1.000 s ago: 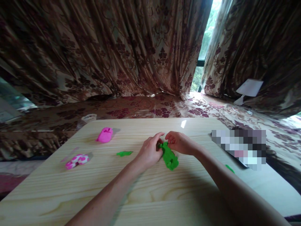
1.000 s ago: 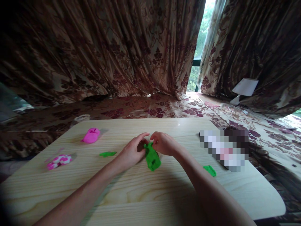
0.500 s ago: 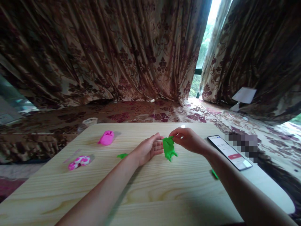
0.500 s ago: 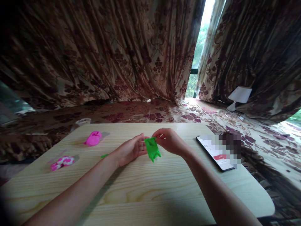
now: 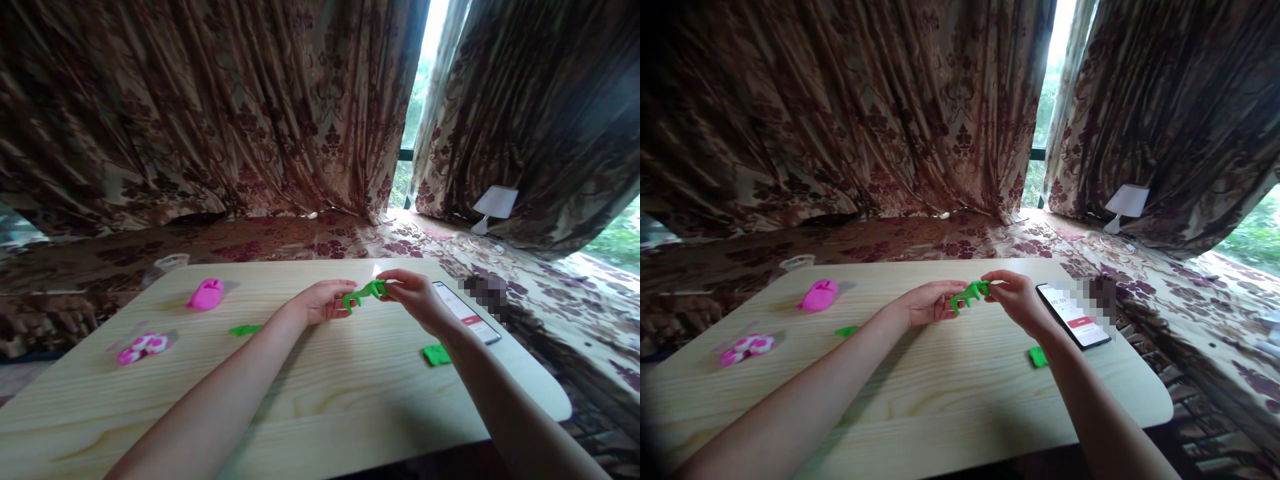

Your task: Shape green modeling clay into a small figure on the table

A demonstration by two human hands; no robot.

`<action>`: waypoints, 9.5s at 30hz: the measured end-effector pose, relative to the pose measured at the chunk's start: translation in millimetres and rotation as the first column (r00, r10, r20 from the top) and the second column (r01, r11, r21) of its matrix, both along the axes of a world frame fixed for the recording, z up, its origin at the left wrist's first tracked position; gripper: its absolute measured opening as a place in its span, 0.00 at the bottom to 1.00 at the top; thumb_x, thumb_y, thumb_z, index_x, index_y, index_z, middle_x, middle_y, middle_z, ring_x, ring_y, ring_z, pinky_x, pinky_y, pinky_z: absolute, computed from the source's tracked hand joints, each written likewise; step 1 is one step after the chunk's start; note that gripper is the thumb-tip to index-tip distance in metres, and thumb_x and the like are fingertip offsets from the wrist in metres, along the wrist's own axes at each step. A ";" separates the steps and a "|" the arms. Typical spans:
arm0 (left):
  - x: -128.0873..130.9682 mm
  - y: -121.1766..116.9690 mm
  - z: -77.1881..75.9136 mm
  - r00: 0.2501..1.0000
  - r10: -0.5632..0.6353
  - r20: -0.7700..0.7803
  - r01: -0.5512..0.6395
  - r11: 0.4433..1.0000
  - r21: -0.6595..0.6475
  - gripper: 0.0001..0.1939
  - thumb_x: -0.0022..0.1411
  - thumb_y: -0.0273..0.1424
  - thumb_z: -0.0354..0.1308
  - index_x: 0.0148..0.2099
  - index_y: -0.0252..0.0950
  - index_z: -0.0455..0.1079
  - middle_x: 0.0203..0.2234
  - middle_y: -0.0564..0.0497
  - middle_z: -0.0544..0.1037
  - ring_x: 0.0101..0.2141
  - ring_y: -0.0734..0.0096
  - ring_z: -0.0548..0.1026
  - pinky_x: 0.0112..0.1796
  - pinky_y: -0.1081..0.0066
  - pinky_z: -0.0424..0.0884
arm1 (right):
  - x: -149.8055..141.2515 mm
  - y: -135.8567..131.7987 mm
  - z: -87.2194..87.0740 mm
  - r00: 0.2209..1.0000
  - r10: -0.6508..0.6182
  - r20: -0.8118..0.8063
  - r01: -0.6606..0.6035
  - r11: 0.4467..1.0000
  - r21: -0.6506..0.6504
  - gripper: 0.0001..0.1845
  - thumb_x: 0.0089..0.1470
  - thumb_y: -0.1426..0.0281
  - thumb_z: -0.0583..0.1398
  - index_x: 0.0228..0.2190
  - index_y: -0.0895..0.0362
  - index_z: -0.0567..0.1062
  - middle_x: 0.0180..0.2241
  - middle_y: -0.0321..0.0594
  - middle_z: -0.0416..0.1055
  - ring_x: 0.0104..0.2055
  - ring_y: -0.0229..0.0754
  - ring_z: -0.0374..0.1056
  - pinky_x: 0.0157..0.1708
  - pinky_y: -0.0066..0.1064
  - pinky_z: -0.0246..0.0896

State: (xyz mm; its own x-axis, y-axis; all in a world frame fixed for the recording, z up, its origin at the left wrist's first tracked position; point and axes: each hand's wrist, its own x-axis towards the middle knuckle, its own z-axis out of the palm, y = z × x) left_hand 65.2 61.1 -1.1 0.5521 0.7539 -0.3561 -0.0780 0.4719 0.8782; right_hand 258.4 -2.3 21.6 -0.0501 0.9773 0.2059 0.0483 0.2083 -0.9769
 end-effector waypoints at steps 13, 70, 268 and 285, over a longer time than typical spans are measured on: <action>33.2 8.4 -6.2 0.936 0.241 -0.256 -0.183 0.956 0.229 0.14 0.45 0.23 0.63 0.38 0.33 0.68 0.22 0.53 0.72 0.22 0.76 0.70 0.25 0.73 0.70 | 31.1 0.8 -34.7 0.988 -0.086 -0.124 0.047 0.955 -0.293 0.12 0.47 0.74 0.56 0.35 0.61 0.74 0.39 0.47 0.72 0.37 0.41 0.71 0.40 0.34 0.69; 40.1 0.8 -16.6 0.841 0.355 -0.409 -0.054 0.806 0.589 0.18 0.45 0.22 0.58 0.42 0.32 0.69 0.23 0.52 0.71 0.15 0.80 0.65 0.16 0.78 0.59 | 25.4 9.7 -48.5 0.877 -0.154 0.455 0.258 0.950 -0.177 0.12 0.48 0.68 0.58 0.36 0.61 0.74 0.22 0.40 0.72 0.19 0.34 0.67 0.14 0.19 0.57; -11.4 13.6 -12.1 0.676 0.286 -0.679 0.539 0.436 0.720 0.09 0.47 0.34 0.57 0.33 0.38 0.73 0.30 0.51 0.74 0.31 0.70 0.71 0.31 0.74 0.65 | -39.1 28.6 -44.8 0.529 -0.088 0.844 -0.155 0.968 0.198 0.09 0.51 0.72 0.56 0.33 0.55 0.76 0.29 0.37 0.68 0.29 0.35 0.64 0.30 0.24 0.53; -82.9 2.5 -6.5 0.697 0.511 -0.503 0.247 0.488 0.837 0.14 0.56 0.34 0.51 0.41 0.35 0.71 0.37 0.48 0.76 0.36 0.70 0.72 0.39 0.71 0.66 | -49.0 19.6 -30.9 0.615 -0.173 0.770 -0.262 0.875 0.406 0.13 0.49 0.70 0.59 0.40 0.55 0.72 0.38 0.41 0.67 0.42 0.41 0.62 0.43 0.31 0.55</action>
